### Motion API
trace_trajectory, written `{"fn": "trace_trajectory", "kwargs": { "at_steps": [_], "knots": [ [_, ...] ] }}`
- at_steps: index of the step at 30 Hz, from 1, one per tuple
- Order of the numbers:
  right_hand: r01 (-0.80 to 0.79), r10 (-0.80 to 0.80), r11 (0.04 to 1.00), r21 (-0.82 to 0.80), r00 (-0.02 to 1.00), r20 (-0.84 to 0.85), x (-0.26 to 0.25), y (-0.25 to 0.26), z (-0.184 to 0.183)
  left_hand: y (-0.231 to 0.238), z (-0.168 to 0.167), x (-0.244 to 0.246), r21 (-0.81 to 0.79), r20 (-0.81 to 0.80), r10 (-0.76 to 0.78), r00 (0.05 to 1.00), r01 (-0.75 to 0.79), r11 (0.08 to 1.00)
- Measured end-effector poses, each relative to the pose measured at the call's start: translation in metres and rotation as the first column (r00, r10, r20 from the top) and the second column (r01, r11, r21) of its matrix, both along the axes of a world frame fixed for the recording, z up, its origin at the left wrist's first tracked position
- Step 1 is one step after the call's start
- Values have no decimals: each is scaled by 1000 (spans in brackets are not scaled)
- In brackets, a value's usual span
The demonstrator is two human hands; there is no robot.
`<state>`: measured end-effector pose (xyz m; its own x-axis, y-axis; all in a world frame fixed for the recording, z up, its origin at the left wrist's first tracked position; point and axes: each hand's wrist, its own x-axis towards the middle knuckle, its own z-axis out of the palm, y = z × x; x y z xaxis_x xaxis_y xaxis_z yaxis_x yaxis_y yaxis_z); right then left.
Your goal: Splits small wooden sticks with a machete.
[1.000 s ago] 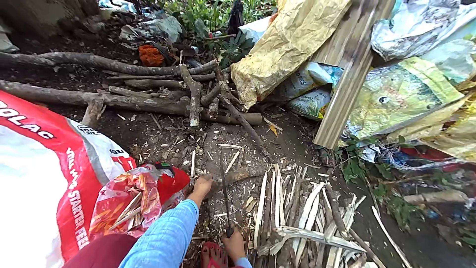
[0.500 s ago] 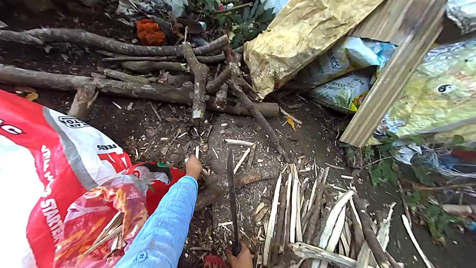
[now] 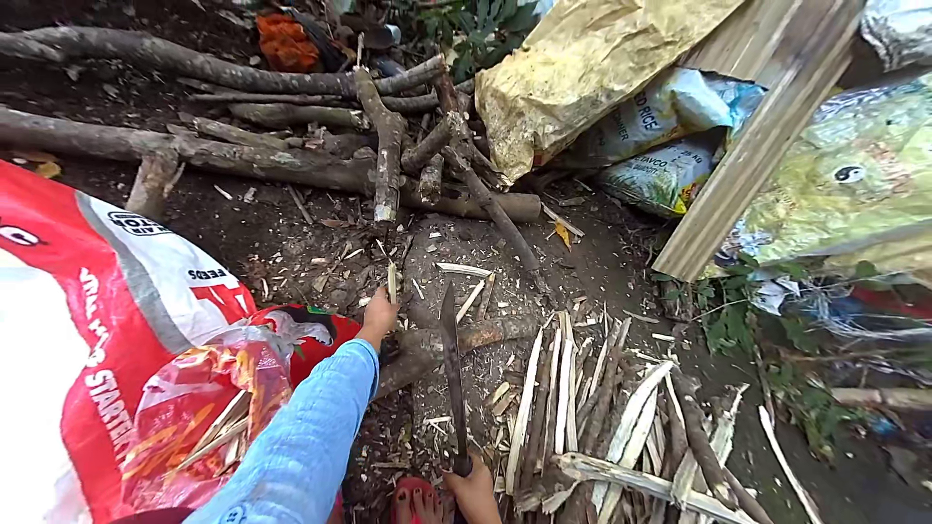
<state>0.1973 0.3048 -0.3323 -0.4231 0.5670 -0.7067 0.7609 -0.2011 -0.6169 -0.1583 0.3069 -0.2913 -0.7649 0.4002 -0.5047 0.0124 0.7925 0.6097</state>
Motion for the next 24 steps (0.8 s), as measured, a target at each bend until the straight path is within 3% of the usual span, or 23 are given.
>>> {"fn": "trace_trajectory", "kwargs": {
  "at_steps": [3, 6, 10, 15, 20, 24],
  "knots": [
    [85, -86, 996, -22, 994, -65, 7, -1, 15, 0, 29, 29, 199, -77, -74, 994, 88, 976],
    [108, -103, 993, 43, 989, -104, 12, -3, 46, 1, 52, 72, 281, -119, -197, 973, 224, 933],
    [102, -79, 981, 165, 988, -135, 21, -5, 86, 3, 47, 106, 226, -140, -387, 911, 410, 884],
    [30, 5, 949, 314, 994, -109, 24, -5, 120, 9, 48, 112, 153, -150, -457, 877, 478, 865],
    [-52, 75, 907, 419, 996, -39, 17, -1, 126, 14, 51, 111, 79, -141, -494, 858, 507, 858],
    [-139, 101, 928, 346, 987, 128, 8, 8, 123, 13, 51, 111, 75, -139, -510, 849, 523, 849]
  ]
}}
